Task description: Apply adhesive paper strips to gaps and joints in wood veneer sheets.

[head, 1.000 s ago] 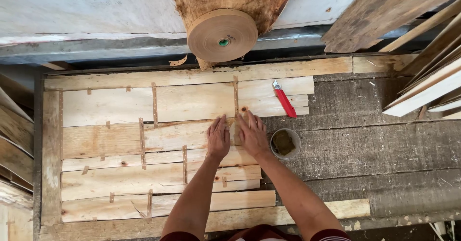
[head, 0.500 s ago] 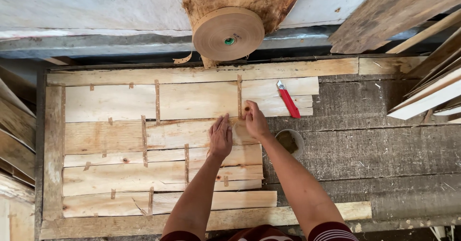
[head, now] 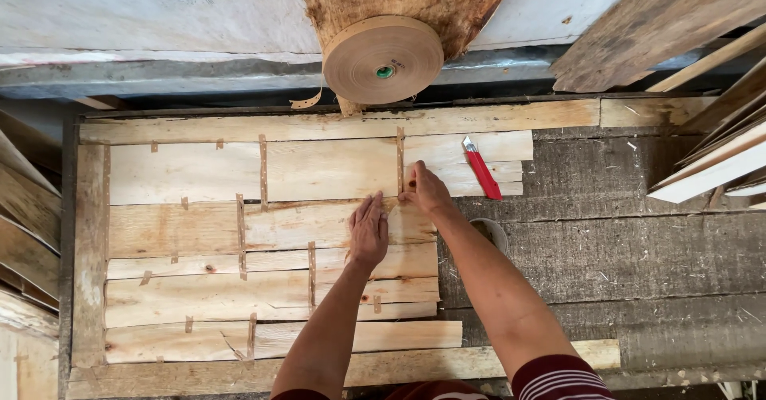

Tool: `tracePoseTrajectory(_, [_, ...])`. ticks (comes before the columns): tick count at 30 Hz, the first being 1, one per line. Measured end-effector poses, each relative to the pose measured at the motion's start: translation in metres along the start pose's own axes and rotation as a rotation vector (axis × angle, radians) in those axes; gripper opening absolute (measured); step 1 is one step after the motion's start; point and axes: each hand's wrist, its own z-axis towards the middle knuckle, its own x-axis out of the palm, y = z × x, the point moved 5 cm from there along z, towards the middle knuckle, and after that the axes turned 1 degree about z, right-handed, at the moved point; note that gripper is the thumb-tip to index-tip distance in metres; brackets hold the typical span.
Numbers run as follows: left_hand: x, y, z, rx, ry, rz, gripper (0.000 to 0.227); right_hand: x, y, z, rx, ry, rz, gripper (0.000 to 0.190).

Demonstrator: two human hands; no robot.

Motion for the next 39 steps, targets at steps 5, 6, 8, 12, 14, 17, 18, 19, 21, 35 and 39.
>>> tracePoseTrajectory(5, [-0.001, -0.003, 0.0, 0.024, -0.02, 0.0, 0.05, 0.014, -0.012, 0.007, -0.024, 0.064, -0.067, 0.075])
tracePoseTrajectory(6, [-0.001, -0.003, 0.0, 0.006, -0.006, 0.005, 0.051, 0.019, -0.016, 0.01, -0.028, 0.091, -0.112, 0.081])
tracePoseTrajectory(8, [0.002, 0.0, 0.001, 0.03, -0.023, 0.01, 0.051, 0.012, -0.001, 0.005, 0.007, 0.092, -0.116, 0.089])
tracePoseTrajectory(12, [0.003, 0.002, 0.0, 0.075, -0.08, 0.006, 0.048, 0.008, 0.009, 0.006, 0.013, 0.073, -0.128, 0.115])
tracePoseTrajectory(14, [0.002, 0.001, 0.001, 0.066, -0.081, 0.001, 0.048, 0.014, -0.001, 0.008, 0.025, 0.095, -0.117, 0.106])
tracePoseTrajectory(17, [0.003, 0.002, 0.003, 0.057, -0.077, -0.01, 0.047, 0.013, -0.006, 0.007, 0.003, 0.154, -0.129, 0.094])
tracePoseTrajectory(18, [0.003, 0.003, 0.001, 0.055, -0.075, -0.015, 0.045, 0.012, -0.005, 0.004, -0.034, 0.193, -0.152, 0.091])
tracePoseTrajectory(19, [0.002, 0.002, -0.002, 0.054, -0.07, -0.017, 0.045, 0.014, -0.01, 0.007, -0.029, 0.194, -0.152, 0.091])
tracePoseTrajectory(21, [0.0, 0.002, 0.001, 0.045, -0.056, -0.017, 0.049, 0.022, -0.022, 0.019, 0.048, 0.36, -0.106, 0.102])
tracePoseTrajectory(35, [0.002, 0.011, 0.036, 0.098, -0.072, 0.05, 0.022, 0.017, -0.007, 0.025, 0.156, 0.175, -0.186, 0.108])
tracePoseTrajectory(39, [0.007, 0.011, 0.047, 0.061, -0.031, -0.05, 0.022, 0.014, -0.006, 0.019, 0.139, 0.151, -0.127, 0.102])
